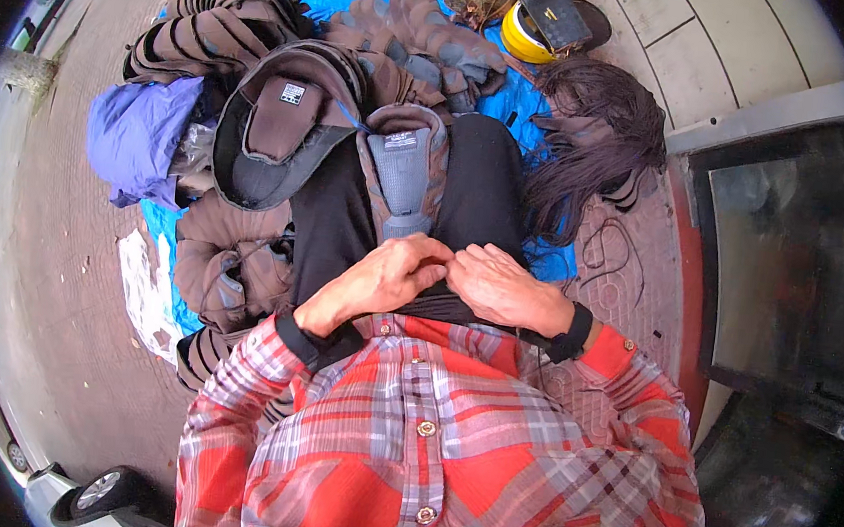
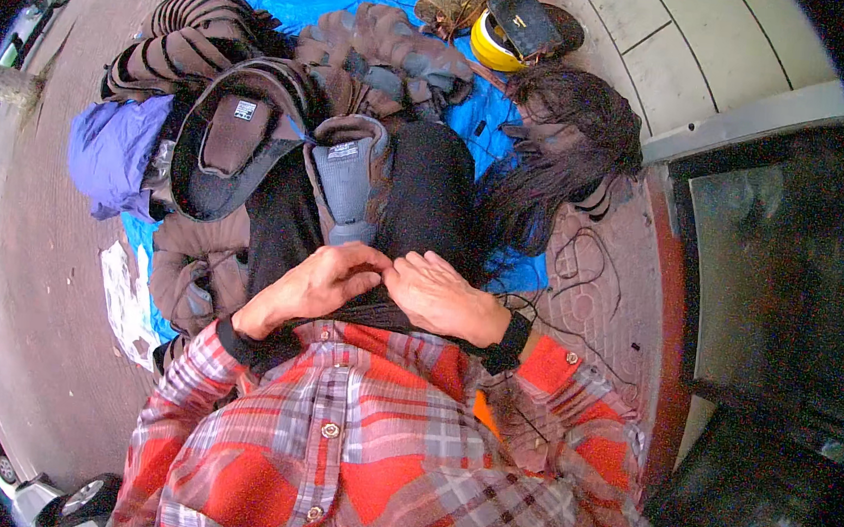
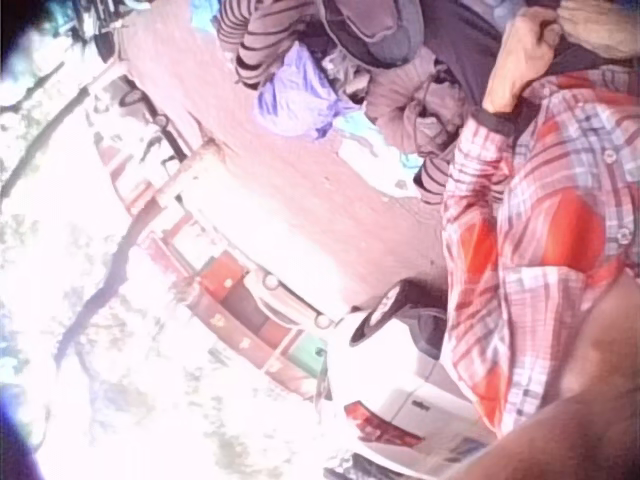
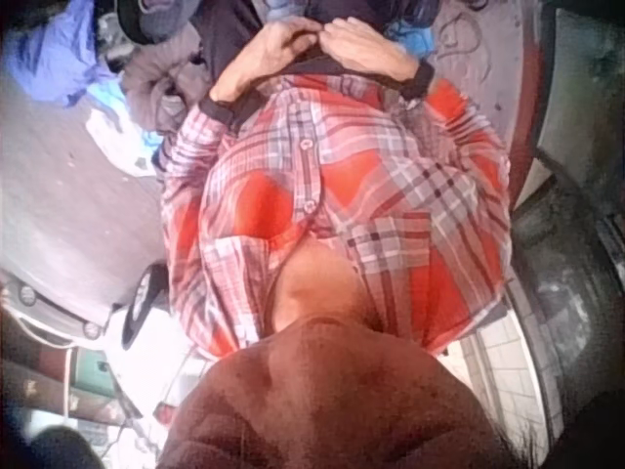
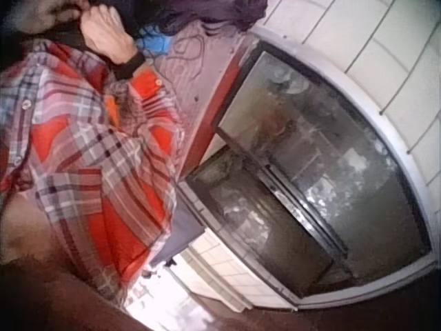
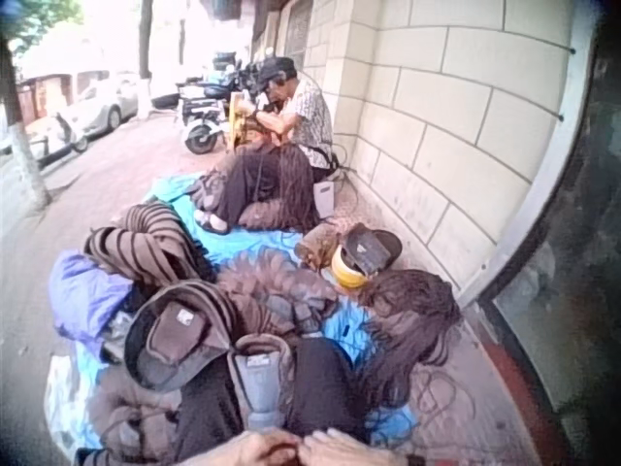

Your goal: The recorder is lacing a shoe held in their lap while sitting on the ground.

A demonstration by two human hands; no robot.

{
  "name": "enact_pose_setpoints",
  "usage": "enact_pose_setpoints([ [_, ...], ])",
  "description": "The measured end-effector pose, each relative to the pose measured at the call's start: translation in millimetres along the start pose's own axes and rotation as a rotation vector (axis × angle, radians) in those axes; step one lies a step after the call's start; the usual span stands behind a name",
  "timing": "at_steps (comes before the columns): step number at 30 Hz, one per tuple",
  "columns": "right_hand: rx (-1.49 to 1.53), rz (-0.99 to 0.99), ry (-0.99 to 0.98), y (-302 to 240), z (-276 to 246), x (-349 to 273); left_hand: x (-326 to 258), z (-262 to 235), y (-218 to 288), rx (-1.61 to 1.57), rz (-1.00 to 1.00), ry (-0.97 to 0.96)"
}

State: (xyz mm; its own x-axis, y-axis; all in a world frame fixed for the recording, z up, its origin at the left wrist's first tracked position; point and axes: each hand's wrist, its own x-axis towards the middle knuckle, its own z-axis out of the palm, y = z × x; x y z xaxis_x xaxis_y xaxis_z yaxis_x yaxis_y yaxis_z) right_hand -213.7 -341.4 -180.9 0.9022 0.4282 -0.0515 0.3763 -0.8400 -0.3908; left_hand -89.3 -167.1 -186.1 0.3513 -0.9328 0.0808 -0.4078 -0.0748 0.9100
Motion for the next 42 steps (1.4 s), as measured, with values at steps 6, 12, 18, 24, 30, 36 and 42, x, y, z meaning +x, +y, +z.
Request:
enact_pose_setpoints([
  [6, 0.316, 0.120, 0.091, -6.8, -1.4, -0.3, 1.9, 7.8, -7.1, -0.073, -0.195, -0.173],
  [12, 1.055, 0.349, 0.025, 7.2, -108.9, 30.9, 13.4, -84.5, 55.0, -0.008, -0.015, -0.090],
  [18, 0.824, 0.315, -0.039, 53.1, -144.9, -12.6, -132.1, -268.4, 74.7, -0.374, -0.307, 0.582],
  [24, 0.094, 0.395, 0.454, 127.0, -39.1, -73.9, -213.3, -267.6, 59.5, -0.539, -0.180, 0.886],
  [30, 0.797, 1.289, 0.754, 164.7, 34.4, -92.9, -138.5, -165.0, 96.3, -0.003, -0.677, 0.135],
  [36, 1.952, 0.527, 1.429, 155.1, 22.0, -108.0, -132.6, -91.6, 33.1, 0.452, -0.523, -0.526],
  [42, 1.180, 0.631, 1.010, 62.1, -16.7, 1.9, -69.2, -82.1, 22.5, 0.424, -0.335, 0.124],
])
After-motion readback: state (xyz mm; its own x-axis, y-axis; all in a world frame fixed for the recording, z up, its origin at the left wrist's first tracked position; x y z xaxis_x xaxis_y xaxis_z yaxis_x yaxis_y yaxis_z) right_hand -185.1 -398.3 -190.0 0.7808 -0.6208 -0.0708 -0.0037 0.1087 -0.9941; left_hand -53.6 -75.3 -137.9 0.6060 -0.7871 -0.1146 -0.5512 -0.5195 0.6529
